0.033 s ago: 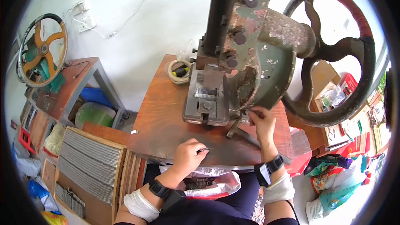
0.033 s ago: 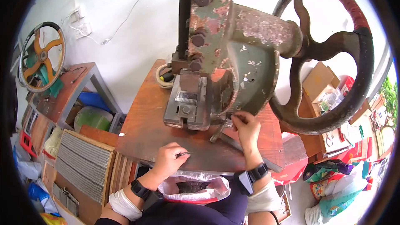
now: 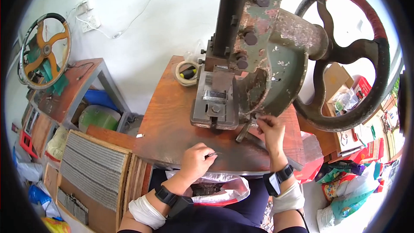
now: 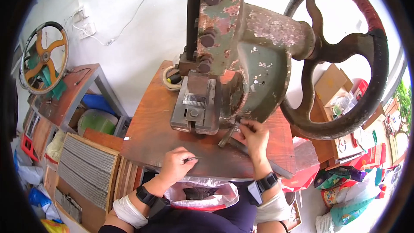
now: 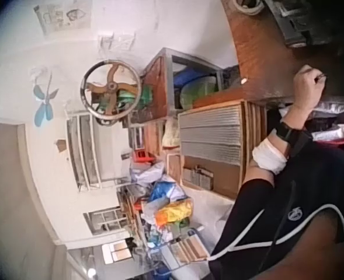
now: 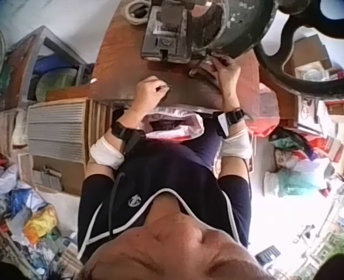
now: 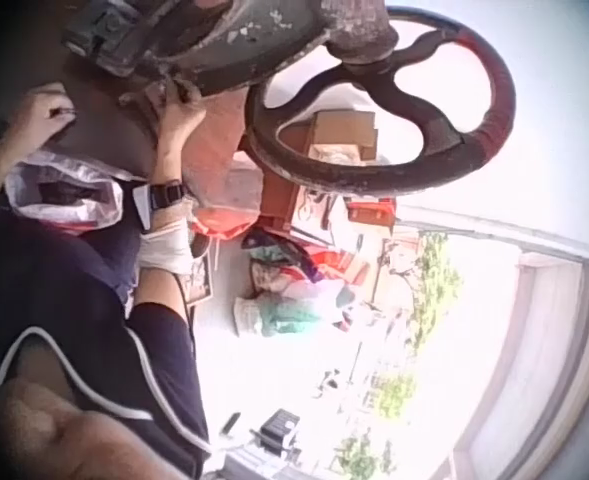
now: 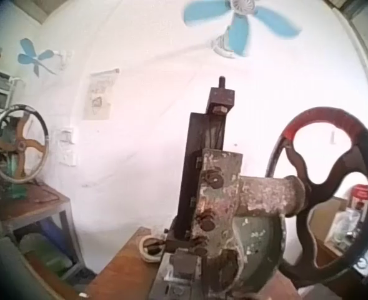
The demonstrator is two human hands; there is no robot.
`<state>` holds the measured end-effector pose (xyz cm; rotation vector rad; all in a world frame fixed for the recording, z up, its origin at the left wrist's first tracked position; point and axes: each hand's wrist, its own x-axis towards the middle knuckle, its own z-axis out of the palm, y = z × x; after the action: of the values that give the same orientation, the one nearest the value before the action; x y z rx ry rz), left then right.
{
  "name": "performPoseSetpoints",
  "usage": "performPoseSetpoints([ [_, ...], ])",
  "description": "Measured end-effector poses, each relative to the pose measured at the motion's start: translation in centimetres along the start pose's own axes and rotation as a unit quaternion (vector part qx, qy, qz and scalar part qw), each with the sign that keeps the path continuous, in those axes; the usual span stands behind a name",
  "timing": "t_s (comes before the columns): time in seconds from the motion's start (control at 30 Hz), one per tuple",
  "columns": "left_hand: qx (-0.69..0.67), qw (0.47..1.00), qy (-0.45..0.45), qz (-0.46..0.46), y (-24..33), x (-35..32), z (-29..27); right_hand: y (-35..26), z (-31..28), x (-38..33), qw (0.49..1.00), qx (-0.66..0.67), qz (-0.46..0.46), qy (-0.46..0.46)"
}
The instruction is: Operating a hand-operated press to shape or cut small manufacturing parts.
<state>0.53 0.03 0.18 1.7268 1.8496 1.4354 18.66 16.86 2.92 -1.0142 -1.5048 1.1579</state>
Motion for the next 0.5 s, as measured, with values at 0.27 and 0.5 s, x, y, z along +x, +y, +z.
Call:
performPoseSetpoints([
  [0.27, 0.017, 1.000, -0.008, -0.001, -1.4, -0.1, -1.0, -2.2, 3.5, -4.9, 0.958, -0.194, -0.190, -0.090],
  [0.5, 0.005, 1.000, -0.001, 0.016, -0.8, -0.3, -0.6, -0.4, 6.0, -7.5, 0.975, -0.067, -0.020, -0.211],
])
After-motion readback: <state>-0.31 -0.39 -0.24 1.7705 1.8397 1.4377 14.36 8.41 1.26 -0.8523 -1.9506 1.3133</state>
